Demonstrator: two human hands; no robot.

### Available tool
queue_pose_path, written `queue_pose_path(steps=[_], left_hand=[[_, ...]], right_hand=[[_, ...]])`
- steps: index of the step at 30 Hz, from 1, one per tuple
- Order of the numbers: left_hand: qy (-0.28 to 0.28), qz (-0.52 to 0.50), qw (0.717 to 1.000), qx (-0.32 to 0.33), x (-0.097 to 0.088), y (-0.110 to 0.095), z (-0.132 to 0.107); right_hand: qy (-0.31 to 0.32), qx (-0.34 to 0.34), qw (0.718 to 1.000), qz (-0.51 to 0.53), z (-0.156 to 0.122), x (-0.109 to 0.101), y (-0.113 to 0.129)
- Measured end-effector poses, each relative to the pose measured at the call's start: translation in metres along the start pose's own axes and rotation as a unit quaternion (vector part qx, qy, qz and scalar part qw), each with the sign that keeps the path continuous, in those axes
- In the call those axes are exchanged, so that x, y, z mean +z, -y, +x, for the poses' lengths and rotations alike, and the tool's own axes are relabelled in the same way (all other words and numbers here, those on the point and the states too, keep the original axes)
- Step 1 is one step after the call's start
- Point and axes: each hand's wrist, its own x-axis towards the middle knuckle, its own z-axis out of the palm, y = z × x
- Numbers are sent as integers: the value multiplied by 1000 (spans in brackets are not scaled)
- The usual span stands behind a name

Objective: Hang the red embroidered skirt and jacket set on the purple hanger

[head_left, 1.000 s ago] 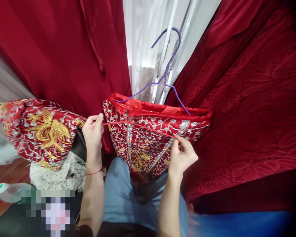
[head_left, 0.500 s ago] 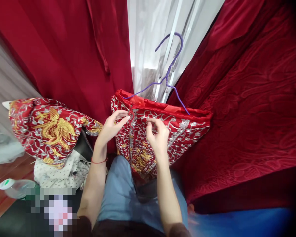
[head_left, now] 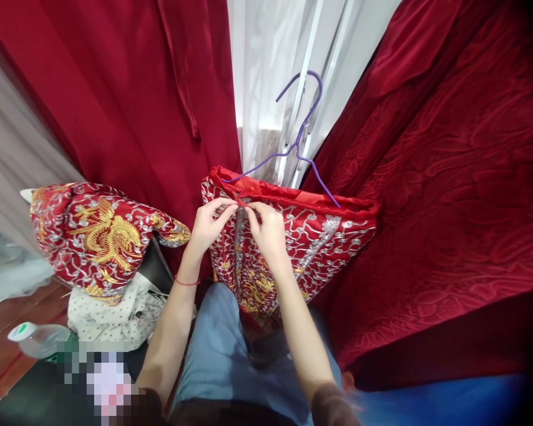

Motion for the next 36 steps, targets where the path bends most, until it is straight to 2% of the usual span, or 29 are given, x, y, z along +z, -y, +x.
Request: queue_pose_path(steps=[2,6,9,12,15,17,19,20,22,24,25,26,27,28,31,32,33,36], left_hand=[[-25,33,999,17,-4,-5,3],[-148,64,987,18,-9,-4,12],[-180,52,982,19,-9,1,15],[-139,-41,989,6,-9,3,8],[-64,-131,989,-20,-16,2,-4],[0,-80,996,-34,-23,0,-11],[25,48,997,-54,-30,0,-13],[5,113,992,-60,-31,0,-12],[-103,188,976,-44,-29,0,-7],[-229,157,961,1,-24,-1,0],[-268,111,957,21,-22,-2,3],[-280,55,958,32,-20,-4,4],[-260,1,965,35,-19,-6,4],[-208,-42,977,31,-19,-9,3],[-2,-84,996,3,-23,-20,-3],[44,-82,996,-7,-25,-24,-6],[71,-78,994,-15,-26,-28,-8],[102,-62,992,-27,-29,-39,-9]], right_hand=[[-32,-8,999,29,3,-9,-1],[-115,-10,992,55,10,-22,-2],[-124,13,987,102,9,-23,-3],[-76,75,981,165,6,-20,-3],[-51,129,978,153,5,-22,-5],[-64,133,984,96,7,-26,-8],[-52,112,992,36,9,-31,-11],[-23,90,995,19,9,-33,-12],[77,32,996,29,9,-38,-11],[173,-18,982,78,6,-42,-6],[203,-31,973,107,5,-45,-2],[220,-38,965,135,4,-47,1],[222,-43,961,159,4,-49,4],[214,-51,959,179,4,-51,6],[169,-94,961,196,6,-53,9],[154,-112,963,191,7,-52,9],[145,-131,963,185,8,-51,9],[149,-183,959,157,9,-47,8]])
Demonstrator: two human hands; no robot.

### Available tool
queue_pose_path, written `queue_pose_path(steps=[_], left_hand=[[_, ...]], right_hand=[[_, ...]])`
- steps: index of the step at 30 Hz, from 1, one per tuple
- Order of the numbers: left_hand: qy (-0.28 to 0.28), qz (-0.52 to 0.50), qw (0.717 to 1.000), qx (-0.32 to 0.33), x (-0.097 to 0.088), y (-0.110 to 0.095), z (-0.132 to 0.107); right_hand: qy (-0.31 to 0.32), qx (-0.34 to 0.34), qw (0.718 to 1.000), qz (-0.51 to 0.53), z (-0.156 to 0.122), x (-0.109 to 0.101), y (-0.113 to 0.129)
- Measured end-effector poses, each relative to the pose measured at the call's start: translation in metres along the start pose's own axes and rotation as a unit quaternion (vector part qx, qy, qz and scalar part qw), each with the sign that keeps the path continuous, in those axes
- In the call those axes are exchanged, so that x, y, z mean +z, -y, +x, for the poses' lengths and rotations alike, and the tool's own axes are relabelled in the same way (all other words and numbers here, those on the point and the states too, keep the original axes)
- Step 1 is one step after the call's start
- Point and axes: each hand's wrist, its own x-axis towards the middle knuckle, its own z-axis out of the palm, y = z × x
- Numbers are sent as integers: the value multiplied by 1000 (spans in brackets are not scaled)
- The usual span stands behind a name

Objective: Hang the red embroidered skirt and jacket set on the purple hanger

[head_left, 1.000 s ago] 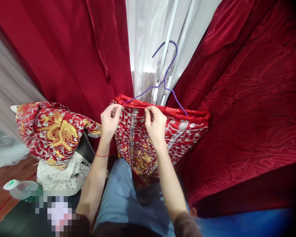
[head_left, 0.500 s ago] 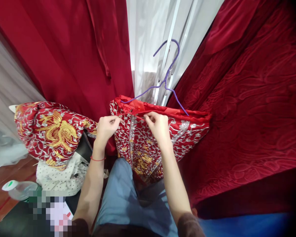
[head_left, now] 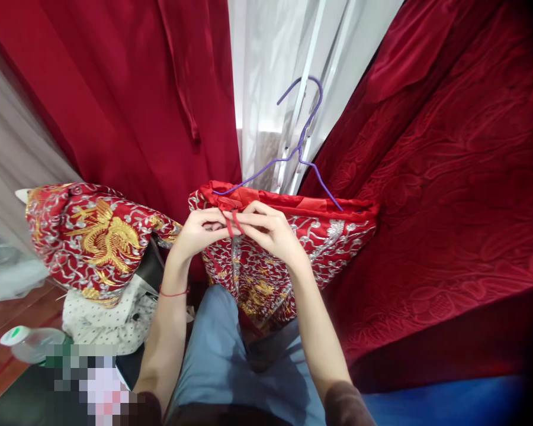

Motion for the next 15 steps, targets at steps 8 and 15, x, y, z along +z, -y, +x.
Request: queue_pose_path(steps=[8,15], left_hand=[[69,-9,996,-50,-6,-2,3],[-55,-34,997,40,8,17,5]], right_hand=[[11,-9,983,-183,2,8,0],[-62,25,974,-219,6,22,9]])
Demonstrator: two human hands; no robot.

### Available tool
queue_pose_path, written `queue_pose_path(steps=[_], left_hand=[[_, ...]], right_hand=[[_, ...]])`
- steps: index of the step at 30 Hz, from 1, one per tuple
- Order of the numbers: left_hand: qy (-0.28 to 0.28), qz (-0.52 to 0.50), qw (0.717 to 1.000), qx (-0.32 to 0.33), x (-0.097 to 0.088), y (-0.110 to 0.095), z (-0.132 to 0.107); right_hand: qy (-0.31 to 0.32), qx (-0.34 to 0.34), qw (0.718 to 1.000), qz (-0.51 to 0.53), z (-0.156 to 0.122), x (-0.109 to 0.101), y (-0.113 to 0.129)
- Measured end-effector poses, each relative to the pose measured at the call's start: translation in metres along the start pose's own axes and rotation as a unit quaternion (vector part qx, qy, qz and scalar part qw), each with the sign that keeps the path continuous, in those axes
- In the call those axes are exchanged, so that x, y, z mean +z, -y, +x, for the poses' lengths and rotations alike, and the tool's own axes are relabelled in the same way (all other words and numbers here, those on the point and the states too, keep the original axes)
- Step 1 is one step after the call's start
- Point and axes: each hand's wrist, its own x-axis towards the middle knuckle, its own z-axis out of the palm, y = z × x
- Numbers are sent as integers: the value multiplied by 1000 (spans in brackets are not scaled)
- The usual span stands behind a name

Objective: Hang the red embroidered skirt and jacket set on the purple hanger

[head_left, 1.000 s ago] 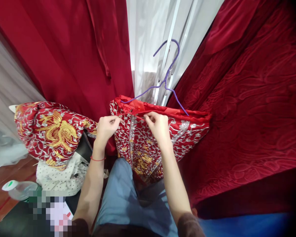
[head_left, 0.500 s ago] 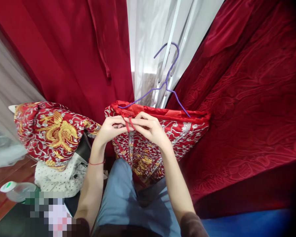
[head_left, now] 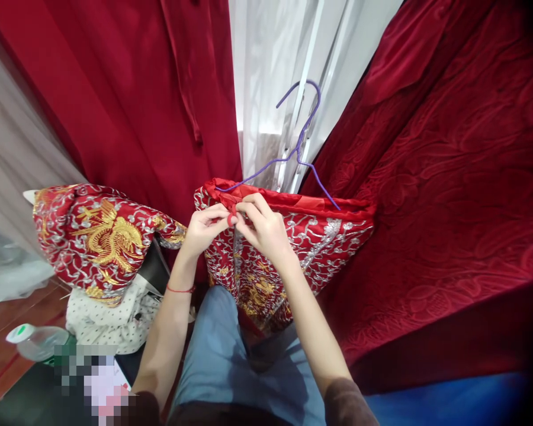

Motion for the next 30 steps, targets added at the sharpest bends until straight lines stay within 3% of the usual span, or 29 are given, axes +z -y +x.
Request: queue_pose_path(steps=[5,9,12,15,17,19,21,23,26,30], left_hand=[[-54,-36,998,-20,14,7,-3],[-146,-32,989,-12,18,16,-1],[-185,103,977,-2,7,25,4],[-242,262,934,-2,-14,34,8],[-257,269,928,11,-28,38,8],[-213,216,953,15,-34,39,7],[-164,162,973,8,-32,40,7],[-166,126,978,-2,-24,40,8],[-185,73,980,-17,-11,40,10],[-166,28,985,-29,-2,37,11]], right_hand=[[-22,43,998,-40,0,3,-1],[-64,86,990,-90,-5,10,-8],[-88,110,982,-128,-8,9,-17],[-142,128,973,-133,-10,-5,-34],[-203,146,962,-105,-12,-21,-48],[-236,150,957,-73,-14,-38,-57],[-217,132,966,-50,-17,-47,-56],[-166,108,980,-35,-18,-45,-46],[-82,104,991,-30,-19,-25,-23],[-3,176,982,-67,-10,12,-5]])
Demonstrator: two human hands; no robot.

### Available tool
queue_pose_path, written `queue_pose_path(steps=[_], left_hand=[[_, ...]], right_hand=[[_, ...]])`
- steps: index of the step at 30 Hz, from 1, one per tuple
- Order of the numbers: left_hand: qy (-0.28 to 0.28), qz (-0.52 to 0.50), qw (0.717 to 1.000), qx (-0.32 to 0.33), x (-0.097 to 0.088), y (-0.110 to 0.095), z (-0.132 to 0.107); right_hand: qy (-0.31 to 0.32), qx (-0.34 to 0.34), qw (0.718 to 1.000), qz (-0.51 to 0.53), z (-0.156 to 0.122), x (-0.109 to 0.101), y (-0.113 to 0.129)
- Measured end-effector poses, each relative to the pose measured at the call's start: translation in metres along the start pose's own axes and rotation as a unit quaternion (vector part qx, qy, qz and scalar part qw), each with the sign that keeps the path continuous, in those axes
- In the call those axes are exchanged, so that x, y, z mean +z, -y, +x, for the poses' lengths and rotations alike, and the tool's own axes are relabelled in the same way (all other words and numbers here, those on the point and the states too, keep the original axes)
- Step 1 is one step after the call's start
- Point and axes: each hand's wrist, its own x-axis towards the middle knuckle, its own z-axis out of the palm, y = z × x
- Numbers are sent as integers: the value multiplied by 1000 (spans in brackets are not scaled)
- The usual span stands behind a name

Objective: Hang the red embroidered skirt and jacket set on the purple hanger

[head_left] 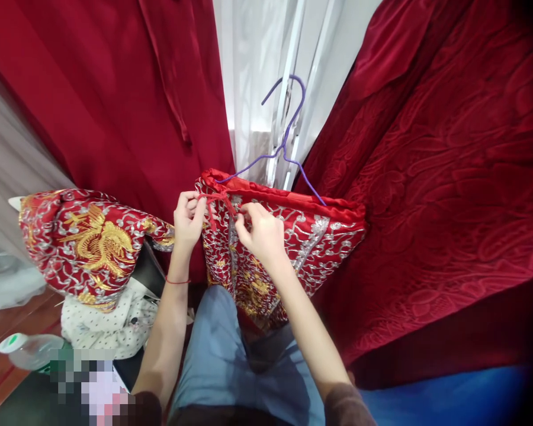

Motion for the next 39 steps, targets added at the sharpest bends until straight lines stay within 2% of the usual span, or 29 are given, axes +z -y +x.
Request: queue_pose_path(steps=[4,7,9,13,15,17,19,24,29,32,34,36,39], left_hand=[[26,-18,1000,0,-3,-5,-4],[27,-15,1000,3,-8,-6,-5],[7,14,1000,13,-12,-6,-4],[-84,115,987,67,-16,-7,3],[-105,143,980,91,-16,-8,7],[-97,152,979,99,-16,-10,13],[-96,162,977,100,-17,-9,18],[-115,216,964,103,-16,8,28],[-101,265,954,97,-13,26,33],[-59,263,957,112,-13,26,35],[-21,249,959,134,-15,20,37],[21,257,953,160,-17,11,44],[112,335,915,195,-19,-2,63]], right_hand=[[46,45,998,18,12,27,4],[55,42,995,66,15,33,-1],[27,42,994,98,15,28,-6],[-18,3,979,203,14,5,-16],[4,-3,962,273,14,-9,-20],[45,7,942,333,13,-19,-23],[67,11,937,343,13,-27,-25],[15,-25,984,176,11,-34,-24],[0,-7,993,115,7,-33,-27],[-5,-12,995,101,2,-41,-35],[-16,-46,997,67,-2,-56,-44],[-41,-78,996,-14,-6,-79,-57],[-51,-97,977,-181,-14,-118,-79]])
